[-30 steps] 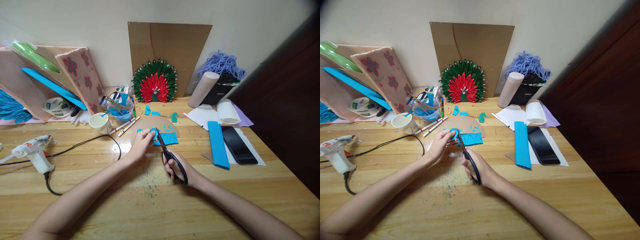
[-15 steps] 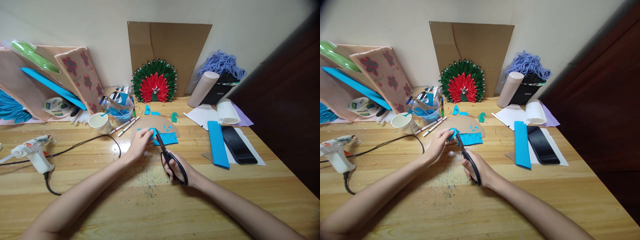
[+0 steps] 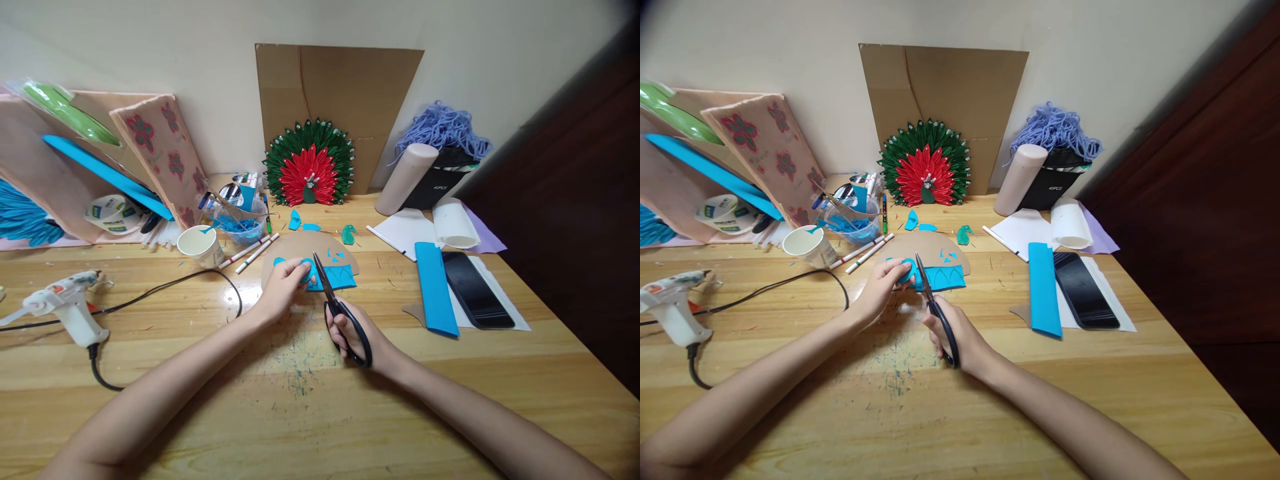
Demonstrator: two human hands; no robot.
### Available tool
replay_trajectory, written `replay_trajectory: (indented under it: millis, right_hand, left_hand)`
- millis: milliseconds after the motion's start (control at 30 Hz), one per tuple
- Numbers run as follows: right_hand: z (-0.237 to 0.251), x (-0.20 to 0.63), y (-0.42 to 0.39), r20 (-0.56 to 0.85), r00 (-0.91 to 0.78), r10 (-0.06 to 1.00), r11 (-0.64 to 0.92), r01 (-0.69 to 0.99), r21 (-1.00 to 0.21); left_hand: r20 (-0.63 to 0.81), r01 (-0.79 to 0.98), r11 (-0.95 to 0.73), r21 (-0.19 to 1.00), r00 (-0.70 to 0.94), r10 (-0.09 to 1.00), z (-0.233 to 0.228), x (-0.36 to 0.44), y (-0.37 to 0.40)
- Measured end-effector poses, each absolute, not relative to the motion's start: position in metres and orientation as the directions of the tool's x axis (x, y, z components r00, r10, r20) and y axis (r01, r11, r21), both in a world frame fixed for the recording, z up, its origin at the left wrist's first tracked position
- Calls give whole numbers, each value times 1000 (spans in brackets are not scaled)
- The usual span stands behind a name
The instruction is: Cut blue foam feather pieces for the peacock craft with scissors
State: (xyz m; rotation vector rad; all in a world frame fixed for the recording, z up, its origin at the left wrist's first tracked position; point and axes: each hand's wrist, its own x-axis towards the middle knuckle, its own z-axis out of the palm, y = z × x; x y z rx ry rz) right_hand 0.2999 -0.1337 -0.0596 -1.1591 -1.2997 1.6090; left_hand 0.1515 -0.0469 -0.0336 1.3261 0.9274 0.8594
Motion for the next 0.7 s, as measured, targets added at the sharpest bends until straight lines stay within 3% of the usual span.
replay_trajectory:
  millis: [200, 333, 500, 700]
  right_hand:
    - [-64, 304, -116, -185, -9, 983, -185, -60, -981]
    - [-67, 313, -107, -93, 17, 995, -93, 10, -996]
    - [-70, 317, -105, -54, 20, 998, -55, 27, -998]
    - [-76, 317, -102, -64, 55, 996, -57, -123, -991]
  left_hand:
    - [-148, 113, 101, 988, 579, 802, -37, 153, -51]
    - [-187, 251, 8, 968, 699, 690, -41, 154, -59]
    - [-107, 340, -171, 925, 662, 742, -44, 154, -60]
    - [-129, 204, 4, 979, 599, 790, -51, 155, -53]
